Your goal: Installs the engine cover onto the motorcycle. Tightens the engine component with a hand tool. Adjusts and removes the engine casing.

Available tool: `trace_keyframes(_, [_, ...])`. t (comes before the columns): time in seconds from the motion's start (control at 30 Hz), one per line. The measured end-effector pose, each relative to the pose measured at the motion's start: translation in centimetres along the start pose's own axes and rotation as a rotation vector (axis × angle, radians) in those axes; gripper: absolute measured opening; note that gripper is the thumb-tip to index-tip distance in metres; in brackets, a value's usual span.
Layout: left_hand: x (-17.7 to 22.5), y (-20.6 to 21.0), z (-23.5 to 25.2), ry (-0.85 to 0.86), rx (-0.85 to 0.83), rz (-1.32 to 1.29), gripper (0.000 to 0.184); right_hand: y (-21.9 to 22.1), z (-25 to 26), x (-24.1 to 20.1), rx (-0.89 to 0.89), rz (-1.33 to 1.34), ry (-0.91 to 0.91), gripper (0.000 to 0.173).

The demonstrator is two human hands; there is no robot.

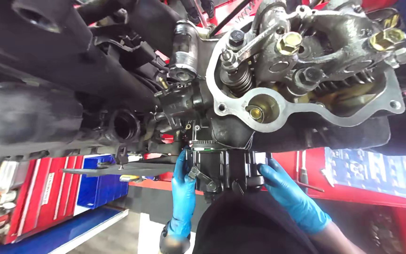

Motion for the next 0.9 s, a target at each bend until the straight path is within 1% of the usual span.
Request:
trace_keyframes(0.07, [-0.1, 0.0, 0.0, -0.015, 0.009, -0.006, 0.103, -0.1, -0.1, 0.1, 0.002, 0.009, -0.001, 0.079])
trace_keyframes(0.2, [0.1, -0.1, 0.2, -0.019, 0.016, 0.006, 0.097, 0.2, -0.4, 0.2, 0.024, 0.007, 0.001, 0.079])
trace_keyframes(0.3, [0.1, -0.1, 0.1, -0.011, 0.011, 0.017, 0.100, 0.0, -0.1, 0.2, 0.012, 0.004, -0.011, 0.076])
trace_keyframes(0.37, [0.1, -0.1, 0.0, -0.012, 0.008, 0.012, 0.101, 0.0, -0.2, 0.4, 0.017, 0.014, -0.026, 0.080])
trace_keyframes(0.5, [0.0, 0.0, 0.2, -0.002, 0.019, 0.000, 0.099, 0.3, -0.5, 0.5, 0.064, 0.037, -0.042, 0.081])
trace_keyframes(0.6, [-0.1, 0.1, 0.2, 0.011, 0.029, 0.002, 0.102, 0.0, 0.0, 0.3, 0.024, 0.060, -0.046, 0.073])
trace_keyframes(0.67, [-0.1, 0.2, 0.1, 0.000, 0.032, -0.019, 0.101, -0.2, 0.0, 0.4, -0.010, 0.045, -0.039, 0.076])
trace_keyframes(0.73, [0.1, 0.4, 0.1, -0.013, 0.023, -0.027, 0.096, -0.6, -0.2, 0.3, 0.004, -0.088, -0.042, 0.084])
trace_keyframes(0.77, [0.2, 0.4, 0.1, -0.025, 0.017, -0.022, 0.096, -0.8, -0.6, 0.0, 0.048, -0.235, -0.070, 0.088])
trace_keyframes(0.8, [0.3, 0.4, 0.1, -0.035, 0.008, -0.008, 0.097, -1.0, -1.2, -0.6, 0.145, -0.453, -0.126, 0.092])
trace_keyframes(0.83, [0.4, 0.4, 0.2, -0.042, 0.001, 0.012, 0.096, -1.1, -2.1, -1.4, 0.306, -0.721, -0.225, 0.092])
trace_keyframes(0.87, [0.4, 0.3, 0.3, -0.047, -0.002, 0.027, 0.094, -0.7, -3.0, -2.7, 0.477, -0.938, -0.378, 0.090])
trace_keyframes(0.9, [0.4, 0.2, 0.3, -0.062, -0.003, 0.038, 0.091, 0.2, -4.2, -3.9, 0.585, -1.079, -0.547, 0.089])
Point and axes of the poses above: each hand's wrist, its own z-axis towards the middle knuckle, its own y-axis out of the palm, x = y × z, the point moved 5 cm from there along z, towards the middle knuckle, and after that the axes turned 10 degrees about -z, right-handed, at the moved point
